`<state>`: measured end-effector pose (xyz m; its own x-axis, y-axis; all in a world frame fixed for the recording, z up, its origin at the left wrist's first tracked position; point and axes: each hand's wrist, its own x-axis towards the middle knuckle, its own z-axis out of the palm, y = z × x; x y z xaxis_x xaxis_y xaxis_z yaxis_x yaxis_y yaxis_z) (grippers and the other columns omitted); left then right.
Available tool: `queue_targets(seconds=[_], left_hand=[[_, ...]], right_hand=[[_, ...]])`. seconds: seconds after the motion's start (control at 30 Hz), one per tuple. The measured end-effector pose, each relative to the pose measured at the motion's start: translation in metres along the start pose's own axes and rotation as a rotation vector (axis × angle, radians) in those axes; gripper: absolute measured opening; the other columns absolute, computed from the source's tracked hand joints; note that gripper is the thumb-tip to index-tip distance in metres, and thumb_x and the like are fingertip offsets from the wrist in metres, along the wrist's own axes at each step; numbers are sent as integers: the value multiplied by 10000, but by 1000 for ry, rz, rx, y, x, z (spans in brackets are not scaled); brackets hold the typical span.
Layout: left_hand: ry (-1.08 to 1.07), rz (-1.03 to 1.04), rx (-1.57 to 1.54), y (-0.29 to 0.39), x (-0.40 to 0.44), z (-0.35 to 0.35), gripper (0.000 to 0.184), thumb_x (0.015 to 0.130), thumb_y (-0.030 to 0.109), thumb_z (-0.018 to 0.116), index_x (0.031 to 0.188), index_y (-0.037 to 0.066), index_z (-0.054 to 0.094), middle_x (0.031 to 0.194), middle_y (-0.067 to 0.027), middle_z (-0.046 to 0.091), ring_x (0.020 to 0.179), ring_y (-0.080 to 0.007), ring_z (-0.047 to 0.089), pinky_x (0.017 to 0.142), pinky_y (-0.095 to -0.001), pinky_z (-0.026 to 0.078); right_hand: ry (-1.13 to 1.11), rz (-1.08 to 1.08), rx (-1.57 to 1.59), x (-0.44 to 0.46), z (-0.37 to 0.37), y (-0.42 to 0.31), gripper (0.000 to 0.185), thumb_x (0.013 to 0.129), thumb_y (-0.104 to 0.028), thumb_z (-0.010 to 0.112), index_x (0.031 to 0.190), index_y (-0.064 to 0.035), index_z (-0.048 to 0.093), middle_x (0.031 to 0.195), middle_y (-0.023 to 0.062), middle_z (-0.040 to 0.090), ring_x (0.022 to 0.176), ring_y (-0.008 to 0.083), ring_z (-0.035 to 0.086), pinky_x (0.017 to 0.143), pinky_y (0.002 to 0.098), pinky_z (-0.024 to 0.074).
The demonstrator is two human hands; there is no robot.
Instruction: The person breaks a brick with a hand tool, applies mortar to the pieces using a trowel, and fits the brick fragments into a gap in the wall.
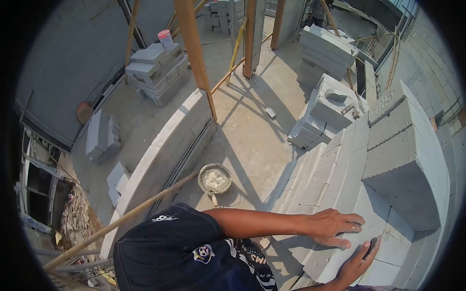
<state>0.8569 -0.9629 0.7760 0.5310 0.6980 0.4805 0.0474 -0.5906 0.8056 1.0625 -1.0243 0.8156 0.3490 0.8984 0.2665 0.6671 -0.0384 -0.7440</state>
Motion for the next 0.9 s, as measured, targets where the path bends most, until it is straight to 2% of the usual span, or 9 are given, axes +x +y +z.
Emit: queue_targets(seconds=[0.1,0.2,0.27,0.4,0.47,0.6,0.7,0.77,0.9], left_hand=[[49,135,74,-10,4,7,524,881,372,638,1212,-33,609,1380,-157,501,881,-342,675,762,-417,528],[-4,89,140,1,3,15,554,880,377,637,1244,-38,593,1419,-167,481,901,-352,670,777,-424,523],[96,48,291,7,0,29,581,881,377,641,1289,-31,572,1473,-179,441,929,-366,664,807,-417,519],[44,-165,418,25,-5,49,635,911,441,590,1357,-8,534,1517,-182,400,1098,-384,606,916,-456,485],[116,-62,677,21,-6,56,693,942,512,509,1421,11,485,1537,-175,381,1240,-405,502,1023,-540,405],[44,-141,664,34,-11,61,739,950,554,452,1461,21,440,1553,-170,361,1371,-433,360,1082,-630,302],[76,-172,662,37,-9,66,807,896,558,529,1486,22,404,1593,-219,245,1433,-548,182,1127,-662,199],[-66,-253,409,42,-8,58,845,876,528,576,1505,6,360,1613,-267,104,1425,-619,-31,1145,-668,137],[18,-111,297,18,-16,65,854,861,484,608,1503,-15,347,1605,-306,31,1403,-640,-98,1142,-679,119]], right_hand=[[8,-78,5,12,0,22,580,1018,-391,503,1452,-11,437,1452,226,468,1343,323,449,1122,391,323],[-71,-146,-135,11,-4,21,574,1015,-373,518,1453,-11,434,1449,229,470,1334,328,458,1120,392,326],[-113,-112,134,-5,4,-3,566,1008,-350,541,1448,-10,440,1437,239,478,1325,327,465,1117,393,327],[-141,-103,185,-9,2,-10,618,980,-412,566,1453,-33,444,1461,255,446,1358,342,428,1089,427,367],[-140,-109,166,-9,1,-10,611,972,-396,582,1447,-34,453,1448,252,463,1351,334,436,1083,426,375],[-177,-88,196,-10,0,-7,609,967,-389,589,1440,-28,460,1443,248,471,1348,333,440,1092,422,365],[-181,-145,152,-6,1,-5,612,964,-381,594,1437,-17,459,1444,243,472,1349,336,439,1105,416,348],[-168,-126,162,-5,1,-2,607,966,-371,591,1428,1,462,1442,240,473,1349,336,437,1119,414,329],[-118,-146,30,0,3,4,568,984,-343,588,1407,20,478,1409,251,495,1311,330,473,1104,405,346]])
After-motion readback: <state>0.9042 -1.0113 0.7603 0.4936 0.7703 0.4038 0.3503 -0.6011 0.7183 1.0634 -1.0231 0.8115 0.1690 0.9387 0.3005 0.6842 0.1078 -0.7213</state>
